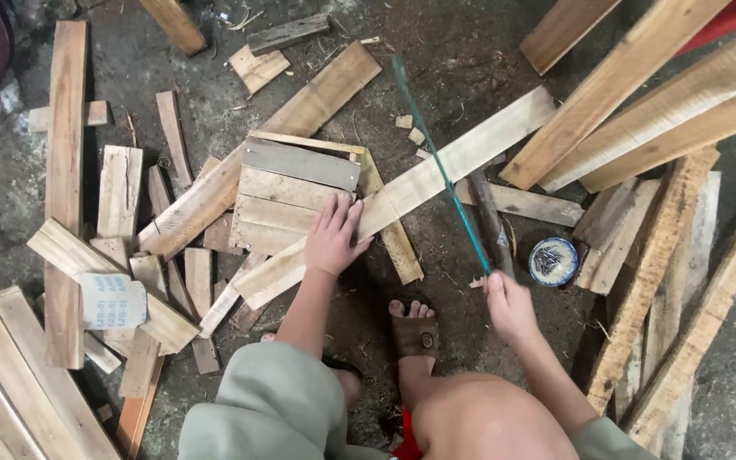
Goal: The person uses a hand saw to cut a piece of wood placed on a makeshift workbench. After cutting, they sand the wood with sandpaper and then resume sawing.
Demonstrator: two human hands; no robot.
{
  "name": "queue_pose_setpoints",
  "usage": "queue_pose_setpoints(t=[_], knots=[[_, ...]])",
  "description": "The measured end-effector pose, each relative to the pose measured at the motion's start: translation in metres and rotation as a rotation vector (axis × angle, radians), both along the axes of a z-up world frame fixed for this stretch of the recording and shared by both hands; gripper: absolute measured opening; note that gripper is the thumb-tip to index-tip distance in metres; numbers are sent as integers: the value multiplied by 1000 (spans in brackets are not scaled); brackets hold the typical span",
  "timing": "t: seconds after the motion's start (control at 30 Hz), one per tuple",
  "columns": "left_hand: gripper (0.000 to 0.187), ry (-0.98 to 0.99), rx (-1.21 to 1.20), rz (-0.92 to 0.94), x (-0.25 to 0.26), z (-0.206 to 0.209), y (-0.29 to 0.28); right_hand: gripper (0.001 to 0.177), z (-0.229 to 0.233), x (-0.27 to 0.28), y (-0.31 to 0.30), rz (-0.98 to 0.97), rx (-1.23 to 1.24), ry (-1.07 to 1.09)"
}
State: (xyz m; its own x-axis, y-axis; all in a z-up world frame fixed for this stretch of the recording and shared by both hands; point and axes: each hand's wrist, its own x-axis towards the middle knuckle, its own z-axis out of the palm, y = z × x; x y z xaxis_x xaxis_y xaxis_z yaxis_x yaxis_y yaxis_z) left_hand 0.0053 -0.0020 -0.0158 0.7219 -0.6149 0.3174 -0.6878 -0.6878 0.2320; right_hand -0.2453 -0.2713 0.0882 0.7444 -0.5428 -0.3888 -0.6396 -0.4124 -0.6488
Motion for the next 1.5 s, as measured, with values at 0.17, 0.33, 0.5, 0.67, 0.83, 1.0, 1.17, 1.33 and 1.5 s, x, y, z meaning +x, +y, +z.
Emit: queue_pose_setpoints(t=[0.17,0.33,0.5,0.67,0.83,1.0,1.17,1.33,1.5], knots=[[83,0,33,-7,-2,9,-1,41,-7,13,-26,63,-456,190],[82,5,56,-1,-3,17,-3,44,-20,25,-29,195,-623,316],[85,181,279,20,-10,20,5,48,-44,14,-23,270,-535,327],[85,443,510,56,-10,52,10,49,-28,7,-17,240,-529,337],[83,580,664,127,-18,87,45,50,-50,-11,-13,208,-653,231],[75,498,797,239,-9,57,124,52,-53,-28,-9,155,-609,274],[58,787,728,323,12,114,194,53,-53,-50,-6,164,-591,267],[49,663,596,522,25,209,269,63,-105,-58,-22,229,-567,300],[49,394,565,514,-21,366,293,73,-161,-32,-78,189,-315,578]])
